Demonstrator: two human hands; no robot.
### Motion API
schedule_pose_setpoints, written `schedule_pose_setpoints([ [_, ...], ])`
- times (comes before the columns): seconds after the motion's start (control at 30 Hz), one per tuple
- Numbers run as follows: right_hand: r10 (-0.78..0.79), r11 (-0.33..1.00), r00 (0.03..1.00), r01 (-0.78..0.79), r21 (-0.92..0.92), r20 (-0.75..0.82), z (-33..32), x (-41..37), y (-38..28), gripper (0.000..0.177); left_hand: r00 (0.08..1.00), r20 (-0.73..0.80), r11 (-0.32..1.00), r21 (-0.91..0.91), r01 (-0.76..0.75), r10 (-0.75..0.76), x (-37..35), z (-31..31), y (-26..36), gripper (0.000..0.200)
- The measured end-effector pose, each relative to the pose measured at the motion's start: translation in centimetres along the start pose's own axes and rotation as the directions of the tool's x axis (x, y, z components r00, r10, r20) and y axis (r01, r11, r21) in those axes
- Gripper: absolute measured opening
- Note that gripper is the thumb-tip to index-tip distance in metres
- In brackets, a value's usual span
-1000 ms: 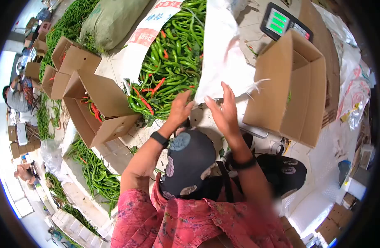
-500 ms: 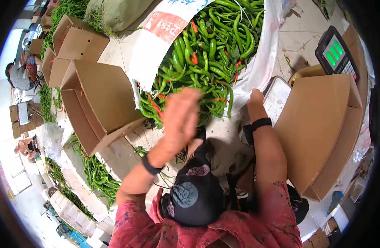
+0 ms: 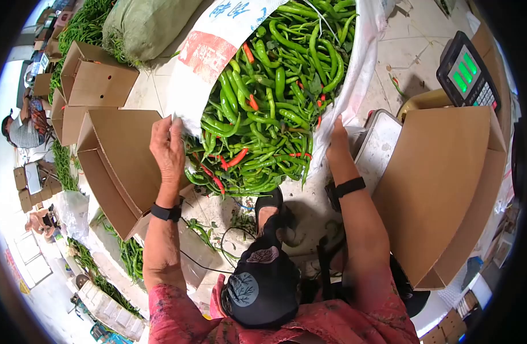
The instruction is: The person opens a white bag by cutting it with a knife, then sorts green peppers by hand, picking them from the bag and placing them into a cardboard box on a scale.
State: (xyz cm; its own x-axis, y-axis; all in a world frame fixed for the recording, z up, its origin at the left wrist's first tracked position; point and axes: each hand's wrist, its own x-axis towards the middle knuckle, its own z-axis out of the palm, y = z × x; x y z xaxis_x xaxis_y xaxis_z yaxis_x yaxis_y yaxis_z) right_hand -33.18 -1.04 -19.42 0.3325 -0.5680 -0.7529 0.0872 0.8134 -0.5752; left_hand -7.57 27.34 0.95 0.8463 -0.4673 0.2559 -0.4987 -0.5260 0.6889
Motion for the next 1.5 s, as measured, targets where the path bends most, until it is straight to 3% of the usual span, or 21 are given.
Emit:
schedule_pose_setpoints([
  [0.13, -0.069, 0.993, 0.991, 0.057, -0.102, -0.117, -0.7, -3.4, 1.0, 0.052, 0.978, 0.048, 0.967, 0.168, 0.192, -0.203, 4.7, -2.6, -0.4, 0.034],
  [0.2, -0.137, 0.986, 0.985, 0.126, -0.107, -0.101, -0.6, -4.8, 1.1, 0.053, 0.996, 0.092, 0.848, 0.529, -0.040, -0.010, 10.0, -3.6, -1.6, 0.030],
  [0.23, -0.167, 0.970, 0.971, 0.131, -0.203, -0.171, 0.2, -6.2, 0.4, 0.054, 0.972, 0.129, 0.557, 0.801, -0.219, 0.197, 13.1, -4.3, -5.9, 0.022],
  [0.27, -0.206, 0.947, 0.950, 0.134, -0.293, -0.234, 1.0, -7.1, 0.0, 0.054, 0.995, 0.022, 0.493, 0.867, -0.068, 0.099, 14.9, -4.6, -4.7, 0.016],
  [0.3, -0.205, 0.947, 0.952, 0.134, -0.293, -0.227, 1.1, -7.5, -0.2, 0.054, 0.986, -0.031, 0.512, 0.857, -0.058, 0.163, 16.9, -4.7, -6.2, 0.017],
  [0.37, -0.378, 0.692, 0.910, 0.157, -0.705, -0.169, 0.6, -7.8, -0.9, 0.059, 0.997, -0.049, 0.528, 0.846, 0.072, -0.058, 20.4, -3.1, -8.7, 0.031],
  [0.4, -0.386, 0.718, 0.918, 0.236, -0.655, -0.093, 0.5, -8.9, -1.6, 0.060, 0.970, 0.042, 0.617, 0.778, 0.119, -0.239, 20.6, -2.4, -6.1, 0.039],
  [0.5, -0.508, 0.731, 0.852, 0.349, -0.586, -0.126, -1.9, -9.4, -0.2, 0.059, 0.996, -0.078, 0.864, 0.503, 0.007, 0.037, 17.5, 0.5, -3.3, 0.056],
  [0.53, -0.371, 0.808, 0.918, 0.246, -0.536, -0.139, -1.2, -12.2, -1.5, 0.055, 0.986, -0.143, 0.955, 0.294, -0.045, 0.091, 15.4, 0.5, -2.4, 0.054],
  [0.63, -0.248, 0.901, 0.968, 0.217, -0.375, -0.037, -2.6, -15.5, -0.7, 0.050, 0.960, -0.227, 0.979, -0.083, -0.185, 0.162, 5.9, -2.9, 2.9, 0.041],
  [0.7, -0.239, 0.904, 0.969, 0.247, -0.350, 0.065, -3.3, -17.8, 0.5, 0.045, 0.994, -0.106, 0.979, -0.205, -0.004, -0.018, -1.9, -5.7, 4.0, 0.032],
  [0.77, -0.103, 0.863, 0.985, 0.157, -0.480, 0.137, -4.9, -19.2, 2.1, 0.042, 0.959, 0.068, 0.923, -0.259, 0.285, -0.277, -10.0, -6.8, 3.2, 0.030],
  [0.8, -0.092, 0.848, 0.980, 0.169, -0.502, 0.174, -5.3, -20.5, 2.8, 0.038, 0.853, 0.136, 0.738, -0.445, 0.507, -0.504, -14.3, -5.6, 0.3, 0.033],
  [0.87, -0.013, 0.855, 0.973, 0.130, -0.502, 0.230, -6.7, -21.6, 3.5, 0.037, 0.722, 0.163, 0.515, -0.598, 0.614, -0.673, -19.2, -3.5, -2.6, 0.057],
  [0.97, 0.096, 0.844, 0.953, 0.074, -0.531, 0.286, -9.2, -22.8, 3.5, 0.034, 0.558, 0.292, 0.383, -0.484, 0.786, -0.776, -19.0, -1.1, -3.9, 0.078],
  [1.03, 0.211, 0.897, 0.848, 0.030, -0.442, 0.486, -9.8, -23.2, 2.6, 0.031, 0.686, 0.295, 0.368, -0.669, 0.645, -0.665, -17.9, 3.1, -7.6, 0.072],
  [1.1, 0.154, 0.867, 0.908, 0.065, -0.495, 0.389, -8.2, -24.4, 1.0, 0.031, 0.732, 0.332, 0.257, -0.785, 0.564, -0.595, -15.8, 6.3, -6.9, 0.058],
  [1.17, 0.087, 0.833, 0.955, 0.087, -0.546, 0.285, -5.7, -26.2, -1.2, 0.031, 0.656, 0.165, 0.350, -0.737, 0.578, -0.736, -14.6, 8.4, -5.8, 0.045],
  [1.23, -0.030, 0.728, 0.968, 0.192, -0.658, 0.249, -2.6, -27.8, -4.0, 0.033, 0.680, 0.149, 0.291, -0.823, 0.487, -0.718, -14.2, 7.6, -3.7, 0.035],
  [1.33, -0.072, 0.687, 0.941, 0.288, -0.667, 0.331, -1.0, -29.5, -6.1, 0.036, 0.537, 0.405, 0.006, -0.794, 0.607, -0.740, -15.3, 2.3, 0.6, 0.023],
  [1.5, -0.032, 0.675, 0.928, 0.294, -0.677, 0.370, -2.0, -31.0, -4.7, 0.036, 0.586, 0.456, 0.046, -0.762, 0.646, -0.670, -19.7, -3.3, 3.6, 0.021],
])
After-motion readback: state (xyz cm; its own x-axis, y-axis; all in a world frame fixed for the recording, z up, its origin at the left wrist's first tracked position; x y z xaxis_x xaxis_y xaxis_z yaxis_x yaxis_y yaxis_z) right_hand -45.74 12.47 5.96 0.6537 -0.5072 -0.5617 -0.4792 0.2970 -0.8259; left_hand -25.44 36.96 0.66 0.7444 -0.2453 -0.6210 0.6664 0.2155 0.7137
